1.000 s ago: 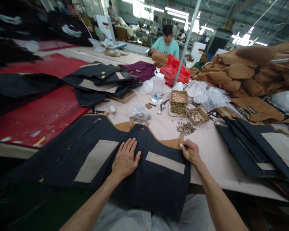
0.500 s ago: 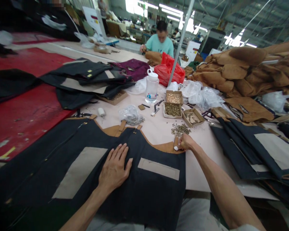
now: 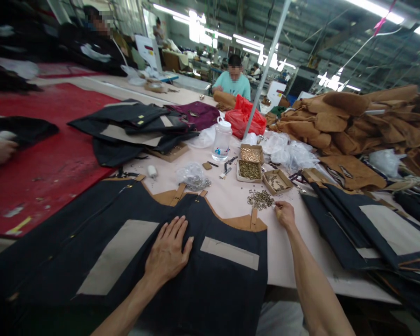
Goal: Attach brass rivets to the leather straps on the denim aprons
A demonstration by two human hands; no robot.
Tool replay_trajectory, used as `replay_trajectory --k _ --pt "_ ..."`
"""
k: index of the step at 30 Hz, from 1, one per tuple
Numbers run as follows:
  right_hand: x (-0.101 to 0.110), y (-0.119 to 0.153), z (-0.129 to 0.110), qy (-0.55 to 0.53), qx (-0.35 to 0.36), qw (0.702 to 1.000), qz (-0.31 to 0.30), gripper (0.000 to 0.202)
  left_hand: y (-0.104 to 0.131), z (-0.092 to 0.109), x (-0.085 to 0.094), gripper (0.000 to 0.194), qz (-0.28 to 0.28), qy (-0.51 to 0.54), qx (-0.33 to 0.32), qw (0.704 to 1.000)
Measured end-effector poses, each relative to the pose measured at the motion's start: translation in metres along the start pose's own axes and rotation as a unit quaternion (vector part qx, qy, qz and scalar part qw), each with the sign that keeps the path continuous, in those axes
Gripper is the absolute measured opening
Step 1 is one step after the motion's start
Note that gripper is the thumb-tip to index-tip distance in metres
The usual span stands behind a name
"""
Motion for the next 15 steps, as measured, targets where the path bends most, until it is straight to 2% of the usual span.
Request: replay_trajectory --k 10,15 --pt "-0.013 -0.014 0.002 0.119 0.033 0.992 -0.018 0.027 0.002 0.003 0.002 0.058 -0.004 0.011 0.007 1.000" --pt "-0.007 -0.007 -0.012 0.146 0.055 0.987 -0.027 0.017 0.003 0.007 0.006 0.057 -0.009 0.016 0.011 1.000"
Point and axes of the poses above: each hand's wrist, its own y-axis away from the middle knuckle, its own x-axis out of the back of the hand, z = x × y, the point moved 3 cm from there along -y, towards the middle knuckle
